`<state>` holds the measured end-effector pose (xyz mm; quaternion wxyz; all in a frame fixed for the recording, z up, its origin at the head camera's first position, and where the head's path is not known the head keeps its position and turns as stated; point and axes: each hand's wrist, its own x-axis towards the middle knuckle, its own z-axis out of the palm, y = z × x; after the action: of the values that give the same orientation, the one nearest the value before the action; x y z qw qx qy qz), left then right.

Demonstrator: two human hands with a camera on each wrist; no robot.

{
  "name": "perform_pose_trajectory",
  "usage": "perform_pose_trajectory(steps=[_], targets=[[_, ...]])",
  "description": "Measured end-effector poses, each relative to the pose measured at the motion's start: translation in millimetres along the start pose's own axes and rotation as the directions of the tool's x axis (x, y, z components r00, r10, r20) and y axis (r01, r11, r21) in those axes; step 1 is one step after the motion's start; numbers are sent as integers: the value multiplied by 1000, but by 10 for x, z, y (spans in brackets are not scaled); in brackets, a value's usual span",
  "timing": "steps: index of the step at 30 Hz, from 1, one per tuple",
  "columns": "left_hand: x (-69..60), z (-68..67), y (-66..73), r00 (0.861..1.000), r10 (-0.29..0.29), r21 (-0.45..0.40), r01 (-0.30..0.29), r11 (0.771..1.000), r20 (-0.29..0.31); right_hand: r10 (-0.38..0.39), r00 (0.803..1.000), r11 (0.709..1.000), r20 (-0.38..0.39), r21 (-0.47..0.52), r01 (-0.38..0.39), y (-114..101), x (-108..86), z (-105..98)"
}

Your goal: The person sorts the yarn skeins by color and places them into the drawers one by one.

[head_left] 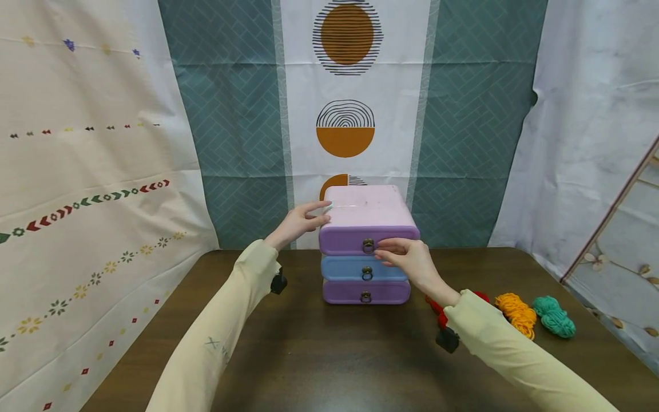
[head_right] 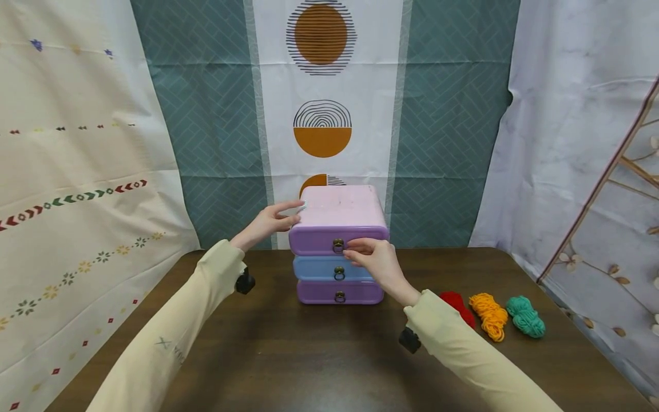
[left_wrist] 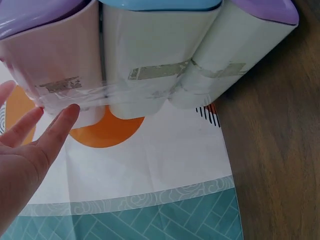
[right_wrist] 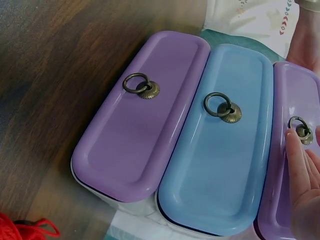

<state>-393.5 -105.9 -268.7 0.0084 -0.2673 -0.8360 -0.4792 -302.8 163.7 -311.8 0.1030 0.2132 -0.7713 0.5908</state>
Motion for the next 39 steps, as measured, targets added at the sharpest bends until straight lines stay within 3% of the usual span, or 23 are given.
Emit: perform_pose_trajectory(steps=[2,5,8,12,15,22,26,32,39], targets=[[-3,-6,-8,1000,-5,-5,5,1000,10,0,1000,1000,-5,-11,0,2,1,15],[-30,-12,15,999,-14,-79,17,997,39,3,1000,1000,-6,-6,-3,12,-1,34],[-105,-7,106,997,-34,-195,47,980,67,12,1000,1000,-8,0,-12,18,2,57],[-167,1,203,995,-56,-274,75,959,78,19,1000,1000,-16,-3,-19,18,17,75],[-147,1,187,995,-64,-294,85,952,81,30,999,1000,-20,0,-30,24,22,77],[-32,11,-25,991,-107,-305,126,944,79,67,998,998,-17,17,-67,48,33,104],[-8,23,-59,993,-94,-321,114,940,77,68,997,998,-28,0,-68,48,41,115],[-17,15,-40,992,-105,-351,125,928,73,89,994,996,-63,26,-87,42,69,150],[-140,15,149,991,-105,-367,129,921,86,120,987,990,-109,87,-111,41,90,206]])
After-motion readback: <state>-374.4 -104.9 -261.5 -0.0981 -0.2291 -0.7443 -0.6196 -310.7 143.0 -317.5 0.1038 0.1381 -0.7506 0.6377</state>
